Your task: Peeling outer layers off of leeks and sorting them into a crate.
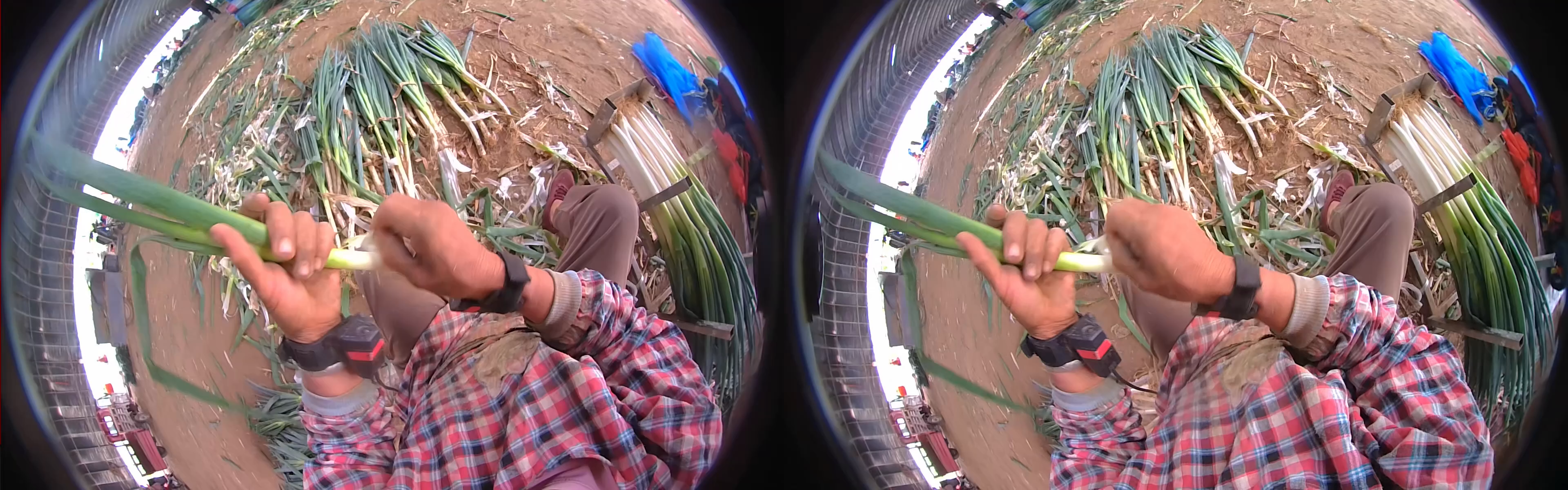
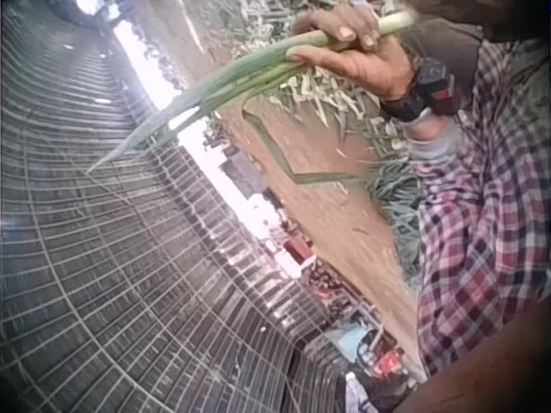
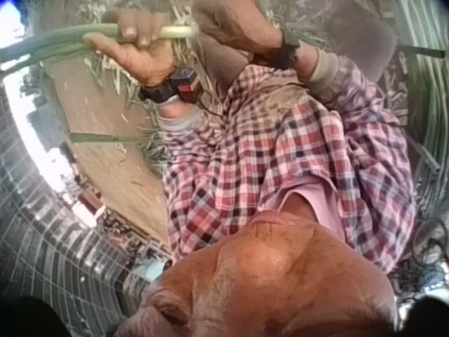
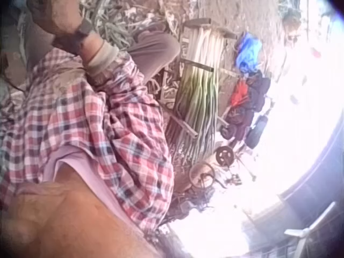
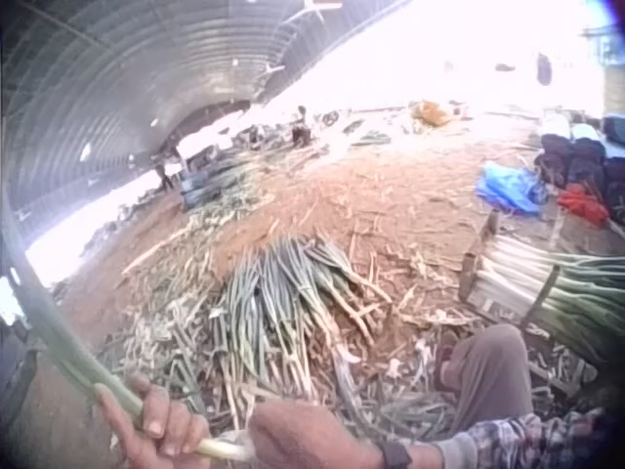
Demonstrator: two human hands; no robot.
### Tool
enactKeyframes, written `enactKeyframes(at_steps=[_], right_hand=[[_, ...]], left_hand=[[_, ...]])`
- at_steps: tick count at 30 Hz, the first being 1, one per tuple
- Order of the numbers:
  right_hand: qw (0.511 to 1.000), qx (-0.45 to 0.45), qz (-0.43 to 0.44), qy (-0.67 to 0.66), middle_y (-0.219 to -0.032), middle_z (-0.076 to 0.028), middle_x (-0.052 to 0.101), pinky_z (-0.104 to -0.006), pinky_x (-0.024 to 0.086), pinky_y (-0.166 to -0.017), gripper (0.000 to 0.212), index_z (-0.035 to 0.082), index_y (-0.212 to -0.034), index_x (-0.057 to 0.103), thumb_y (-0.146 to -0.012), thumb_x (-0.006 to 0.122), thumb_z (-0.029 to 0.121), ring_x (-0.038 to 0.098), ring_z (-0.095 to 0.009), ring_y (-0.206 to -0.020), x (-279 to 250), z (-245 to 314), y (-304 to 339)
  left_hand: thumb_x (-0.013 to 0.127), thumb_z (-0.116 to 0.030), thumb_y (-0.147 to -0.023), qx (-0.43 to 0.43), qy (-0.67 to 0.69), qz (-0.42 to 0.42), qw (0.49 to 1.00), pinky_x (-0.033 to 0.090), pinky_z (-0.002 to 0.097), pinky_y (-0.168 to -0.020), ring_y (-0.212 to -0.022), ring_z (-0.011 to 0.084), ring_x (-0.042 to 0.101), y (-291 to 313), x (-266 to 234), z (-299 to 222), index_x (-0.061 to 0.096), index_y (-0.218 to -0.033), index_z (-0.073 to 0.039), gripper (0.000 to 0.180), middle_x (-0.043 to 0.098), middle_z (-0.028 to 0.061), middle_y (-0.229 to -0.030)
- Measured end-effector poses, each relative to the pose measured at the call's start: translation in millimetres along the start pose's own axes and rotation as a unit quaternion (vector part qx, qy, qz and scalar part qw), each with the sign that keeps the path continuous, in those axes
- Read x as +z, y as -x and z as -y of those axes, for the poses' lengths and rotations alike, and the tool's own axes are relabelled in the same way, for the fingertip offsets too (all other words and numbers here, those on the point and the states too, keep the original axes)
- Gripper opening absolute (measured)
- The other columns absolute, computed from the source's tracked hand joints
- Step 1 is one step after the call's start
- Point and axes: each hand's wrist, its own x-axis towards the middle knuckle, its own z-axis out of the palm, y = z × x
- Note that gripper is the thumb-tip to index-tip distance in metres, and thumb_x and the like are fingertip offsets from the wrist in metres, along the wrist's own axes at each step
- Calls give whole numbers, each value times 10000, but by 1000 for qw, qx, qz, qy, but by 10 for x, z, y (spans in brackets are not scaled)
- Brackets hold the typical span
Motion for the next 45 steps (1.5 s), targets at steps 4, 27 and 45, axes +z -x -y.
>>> enactKeyframes(at_steps=[4,27,45], right_hand=[[701,342,-74,-621,-845,-111,646,-363,482,-648,166,22,-937,553,-956,519,183,619,-191,-729,-41,-28,-35],[995,-65,75,14,-873,-97,508,-406,465,-670,165,82,-904,542,-795,660,120,547,-320,-825,400,37,41],[965,78,217,-128,-716,-67,546,-312,410,-606,189,16,-815,539,-775,711,83,534,-174,-669,361,-159,-290]], left_hand=[[472,-506,-958,-15,69,100,992,327,221,-484,-483,50,354,-115,-160,-331,531,-1152,19,562,434,-33,-658],[460,-321,-1004,95,-118,-255,955,427,326,-688,-736,161,451,-29,-275,-714,472,-1202,-49,337,489,42,-850],[536,-217,-960,69,-226,-313,920,461,298,-732,-827,137,545,-264,-272,-612,434,-1283,-54,375,567,32,-943]])
